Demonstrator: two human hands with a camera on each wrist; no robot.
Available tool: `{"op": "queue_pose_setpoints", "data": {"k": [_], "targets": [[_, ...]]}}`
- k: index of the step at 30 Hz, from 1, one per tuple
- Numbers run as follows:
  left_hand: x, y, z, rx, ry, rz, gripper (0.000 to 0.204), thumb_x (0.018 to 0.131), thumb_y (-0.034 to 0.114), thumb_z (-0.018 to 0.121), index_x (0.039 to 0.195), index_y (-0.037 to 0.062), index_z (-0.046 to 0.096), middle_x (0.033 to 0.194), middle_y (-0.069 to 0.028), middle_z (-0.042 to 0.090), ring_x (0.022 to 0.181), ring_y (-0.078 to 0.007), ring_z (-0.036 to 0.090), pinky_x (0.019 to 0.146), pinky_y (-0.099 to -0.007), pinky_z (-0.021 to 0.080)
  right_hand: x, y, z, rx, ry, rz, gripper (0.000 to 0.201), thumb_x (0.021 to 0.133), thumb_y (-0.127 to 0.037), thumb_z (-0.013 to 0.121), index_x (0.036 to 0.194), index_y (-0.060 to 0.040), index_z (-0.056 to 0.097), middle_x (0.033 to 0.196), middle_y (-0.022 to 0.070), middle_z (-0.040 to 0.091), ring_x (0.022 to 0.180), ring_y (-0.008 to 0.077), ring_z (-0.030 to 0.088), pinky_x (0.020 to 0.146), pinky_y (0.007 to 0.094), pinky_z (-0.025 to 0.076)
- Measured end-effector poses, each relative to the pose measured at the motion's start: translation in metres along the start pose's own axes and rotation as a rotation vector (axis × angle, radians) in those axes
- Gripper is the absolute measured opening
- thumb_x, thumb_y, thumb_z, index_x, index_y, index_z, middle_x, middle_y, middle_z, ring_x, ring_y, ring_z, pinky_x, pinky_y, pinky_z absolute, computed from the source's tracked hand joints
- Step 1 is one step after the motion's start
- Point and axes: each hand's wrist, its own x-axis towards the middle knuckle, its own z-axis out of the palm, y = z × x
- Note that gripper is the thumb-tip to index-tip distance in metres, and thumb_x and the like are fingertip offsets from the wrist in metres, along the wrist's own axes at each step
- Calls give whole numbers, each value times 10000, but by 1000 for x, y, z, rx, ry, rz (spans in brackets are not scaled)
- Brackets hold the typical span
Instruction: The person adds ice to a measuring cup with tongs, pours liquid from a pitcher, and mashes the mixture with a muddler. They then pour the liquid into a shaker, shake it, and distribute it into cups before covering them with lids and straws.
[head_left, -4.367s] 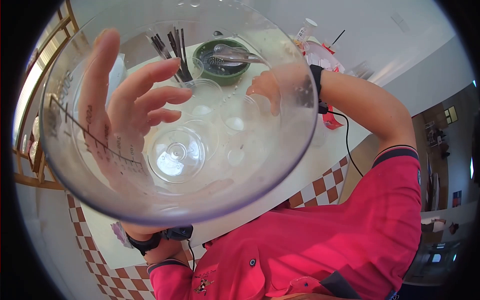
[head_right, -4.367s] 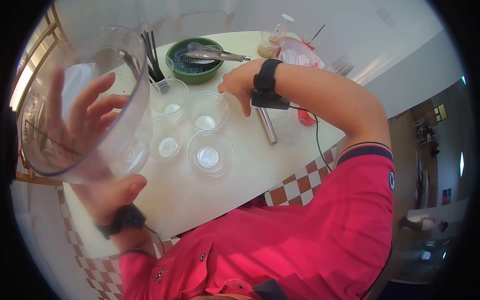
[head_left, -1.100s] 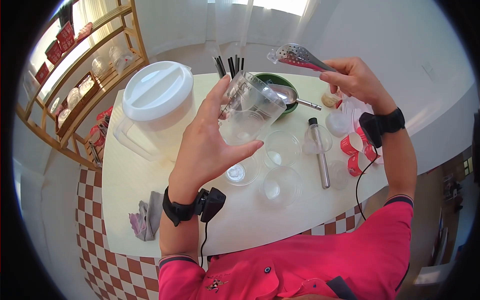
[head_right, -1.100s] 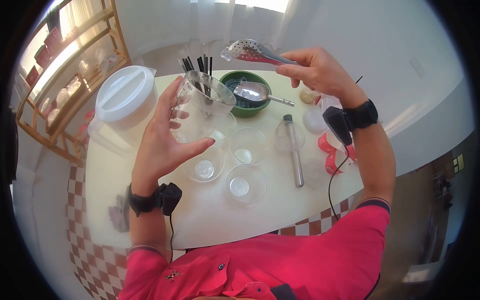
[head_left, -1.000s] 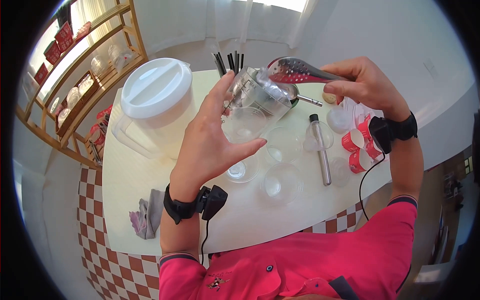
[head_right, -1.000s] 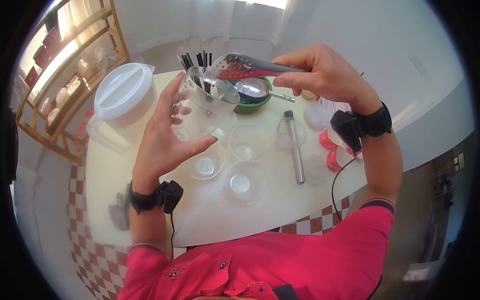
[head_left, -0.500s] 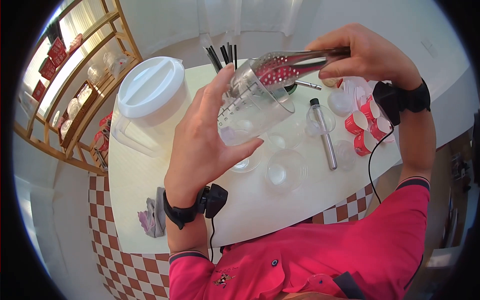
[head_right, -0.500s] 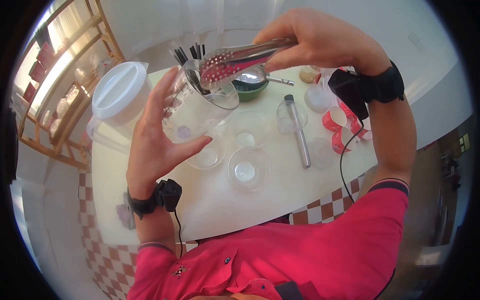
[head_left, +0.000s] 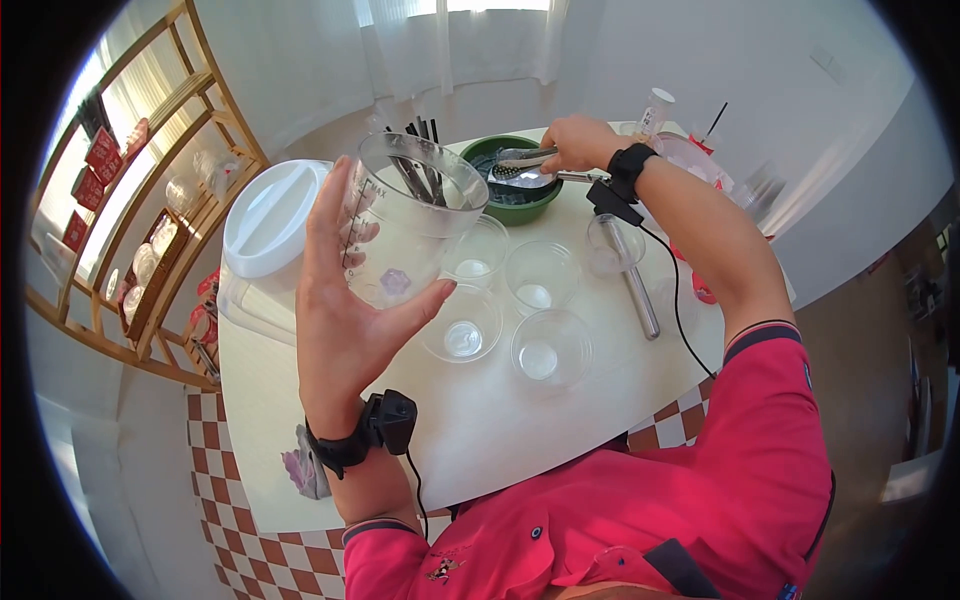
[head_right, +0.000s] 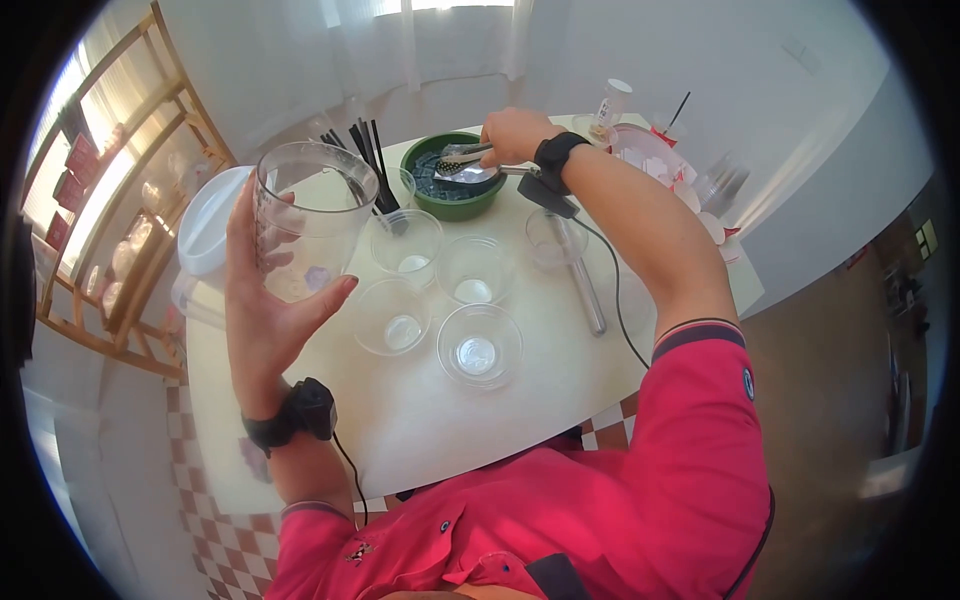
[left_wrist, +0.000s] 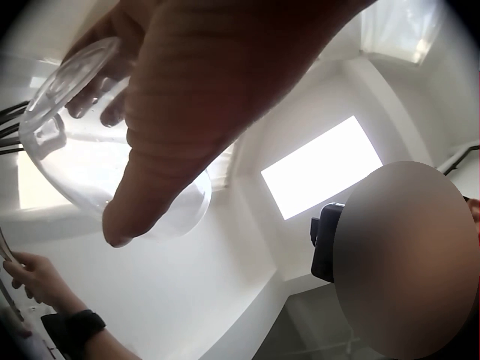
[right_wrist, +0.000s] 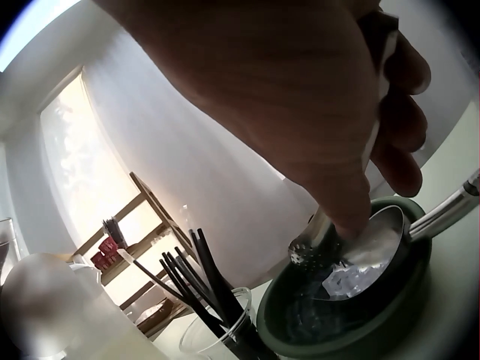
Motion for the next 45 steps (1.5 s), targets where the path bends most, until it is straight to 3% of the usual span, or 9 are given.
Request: {"op": "queue_pose_setpoints", "data": {"k": [10, 13, 14, 17, 23, 29, 33, 40, 45], "targets": [[1, -2, 1, -24, 17, 36, 1094, 633, 183, 925, 1567, 93, 361, 1514, -147, 498, 1268, -278, 596, 983, -389, 515, 7, -4, 9, -7, 24, -34, 303, 833, -306, 797, 1097, -156, 796, 994, 131, 766, 954, 316, 725, 829, 428, 572], [2, -5, 4, -19, 10, 14, 1084, 636, 189, 923, 1563, 95, 367, 1457, -152, 546, 1248, -289, 608, 973, -397, 526, 7, 10, 3, 8, 78, -45, 275, 868, -304, 750, 1089, -147, 795, 907, 104, 771, 873, 288, 732, 797, 406, 571], [3, -5, 5, -25, -3, 2, 1081, 638, 193, 922, 1561, 94, 368, 1433, -159, 560, 1236, -295, 614, 971, -400, 529, -6, 7, -14, 78, 49, -30, 273, 904, -320, 694, 1080, -137, 795, 804, 70, 760, 778, 246, 728, 756, 388, 569], [5, -7, 7, -17, -13, -25, 1074, 641, 205, 919, 1556, 94, 368, 1368, -179, 596, 1199, -312, 630, 966, -408, 535, -16, 20, -29, 170, 171, -87, 293, 921, -341, 664, 1079, -132, 793, 737, 45, 744, 715, 220, 715, 721, 384, 565], [7, -12, 17, 4, -39, 10, 1080, 639, 220, 922, 1557, 112, 363, 1345, -198, 604, 1177, -329, 638, 959, -417, 542, -20, 20, -25, 74, 77, 31, 319, 892, -352, 711, 1119, -141, 786, 818, 83, 757, 773, 241, 726, 770, 404, 572], [4, -11, 12, -7, -29, -35, 1090, 635, 210, 930, 1562, 127, 361, 1408, -174, 577, 1194, -313, 634, 950, -419, 538, -1, -6, 5, 7, 27, -5, 340, 858, -353, 756, 1133, -155, 786, 988, 131, 764, 937, 319, 726, 825, 434, 574], [5, -6, 8, -10, -30, -72, 1096, 634, 205, 934, 1564, 129, 359, 1431, -158, 567, 1205, -308, 628, 952, -414, 533, 8, -11, 14, 19, 41, -80, 332, 836, -335, 794, 1108, -144, 791, 983, 144, 764, 940, 328, 726, 831, 439, 573], [6, -11, 8, -19, -15, -38, 1101, 636, 202, 933, 1568, 128, 354, 1434, -164, 567, 1225, -313, 622, 959, -421, 533, 15, -7, 19, -17, 46, -60, 323, 840, -339, 797, 1096, -141, 794, 980, 144, 765, 941, 329, 727, 829, 440, 573], [6, -16, 13, -6, 2, -14, 1146, 618, 244, 939, 1589, 150, 338, 1376, -160, 616, 1108, -282, 648, 901, -409, 528, 11, 10, 15, -22, 43, -38, 309, 867, -352, 770, 1093, -144, 795, 919, 105, 773, 900, 291, 729, 807, 425, 571]]}}
